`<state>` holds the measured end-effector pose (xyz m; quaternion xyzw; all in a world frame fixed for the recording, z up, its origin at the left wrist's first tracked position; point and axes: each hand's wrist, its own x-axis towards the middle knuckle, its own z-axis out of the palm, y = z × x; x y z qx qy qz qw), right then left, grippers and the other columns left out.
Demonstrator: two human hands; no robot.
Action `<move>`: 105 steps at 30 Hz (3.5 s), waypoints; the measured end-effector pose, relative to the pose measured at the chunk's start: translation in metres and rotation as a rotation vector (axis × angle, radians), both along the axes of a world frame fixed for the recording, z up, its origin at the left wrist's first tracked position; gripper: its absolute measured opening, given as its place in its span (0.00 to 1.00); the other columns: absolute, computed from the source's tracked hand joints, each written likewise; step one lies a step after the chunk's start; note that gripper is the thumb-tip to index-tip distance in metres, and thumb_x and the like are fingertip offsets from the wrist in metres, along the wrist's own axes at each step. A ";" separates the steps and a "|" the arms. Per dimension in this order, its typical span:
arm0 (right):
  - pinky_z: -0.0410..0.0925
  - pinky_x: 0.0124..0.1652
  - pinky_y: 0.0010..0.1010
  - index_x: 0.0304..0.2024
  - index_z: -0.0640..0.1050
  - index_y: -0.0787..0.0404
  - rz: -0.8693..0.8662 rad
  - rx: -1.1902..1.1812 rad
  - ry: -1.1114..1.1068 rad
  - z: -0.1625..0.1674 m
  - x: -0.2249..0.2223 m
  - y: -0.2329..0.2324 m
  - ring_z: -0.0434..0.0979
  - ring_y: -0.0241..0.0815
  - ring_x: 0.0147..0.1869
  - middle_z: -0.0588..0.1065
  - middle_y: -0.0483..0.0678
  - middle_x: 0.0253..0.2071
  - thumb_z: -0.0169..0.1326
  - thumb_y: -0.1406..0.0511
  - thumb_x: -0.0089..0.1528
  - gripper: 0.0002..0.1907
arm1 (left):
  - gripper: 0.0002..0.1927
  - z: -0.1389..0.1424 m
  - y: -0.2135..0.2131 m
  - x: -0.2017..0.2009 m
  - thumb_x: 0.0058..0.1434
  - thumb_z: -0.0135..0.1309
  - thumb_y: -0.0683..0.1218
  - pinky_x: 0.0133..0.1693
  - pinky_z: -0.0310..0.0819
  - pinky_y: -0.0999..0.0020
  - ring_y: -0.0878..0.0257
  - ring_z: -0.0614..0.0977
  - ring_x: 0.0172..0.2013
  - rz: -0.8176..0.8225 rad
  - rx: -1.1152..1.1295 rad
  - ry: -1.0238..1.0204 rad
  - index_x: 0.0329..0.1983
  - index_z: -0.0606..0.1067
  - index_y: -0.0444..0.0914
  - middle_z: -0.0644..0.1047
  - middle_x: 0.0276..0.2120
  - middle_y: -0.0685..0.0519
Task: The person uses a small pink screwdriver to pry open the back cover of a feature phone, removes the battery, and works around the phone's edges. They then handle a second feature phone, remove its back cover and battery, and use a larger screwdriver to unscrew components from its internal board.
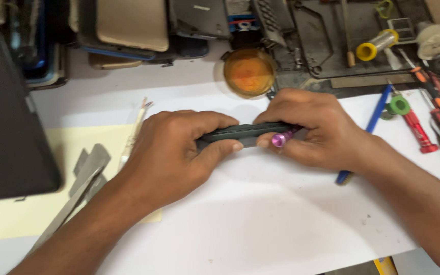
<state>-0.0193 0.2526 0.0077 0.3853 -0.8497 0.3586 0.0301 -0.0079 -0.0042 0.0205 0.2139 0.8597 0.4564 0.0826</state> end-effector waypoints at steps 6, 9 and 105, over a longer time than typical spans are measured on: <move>0.69 0.33 0.32 0.41 0.81 0.66 -0.007 -0.019 0.016 0.000 0.003 -0.002 0.77 0.42 0.35 0.77 0.51 0.35 0.66 0.68 0.58 0.11 | 0.14 0.001 0.001 0.001 0.55 0.64 0.51 0.23 0.76 0.66 0.63 0.84 0.20 0.030 -0.050 -0.038 0.43 0.85 0.43 0.86 0.29 0.53; 0.69 0.32 0.32 0.40 0.81 0.66 -0.016 -0.015 0.030 -0.001 0.004 -0.003 0.77 0.42 0.35 0.77 0.50 0.34 0.66 0.68 0.58 0.10 | 0.13 0.003 0.002 0.001 0.55 0.64 0.51 0.24 0.76 0.66 0.63 0.84 0.22 0.026 -0.060 -0.023 0.43 0.85 0.43 0.86 0.27 0.52; 0.66 0.56 0.33 0.59 0.75 0.61 -0.094 -0.202 0.001 -0.009 0.006 0.000 0.74 0.45 0.58 0.73 0.51 0.52 0.48 0.57 0.72 0.19 | 0.18 -0.012 0.001 0.012 0.72 0.51 0.45 0.49 0.78 0.59 0.52 0.83 0.48 -0.092 0.205 0.476 0.62 0.74 0.33 0.81 0.50 0.45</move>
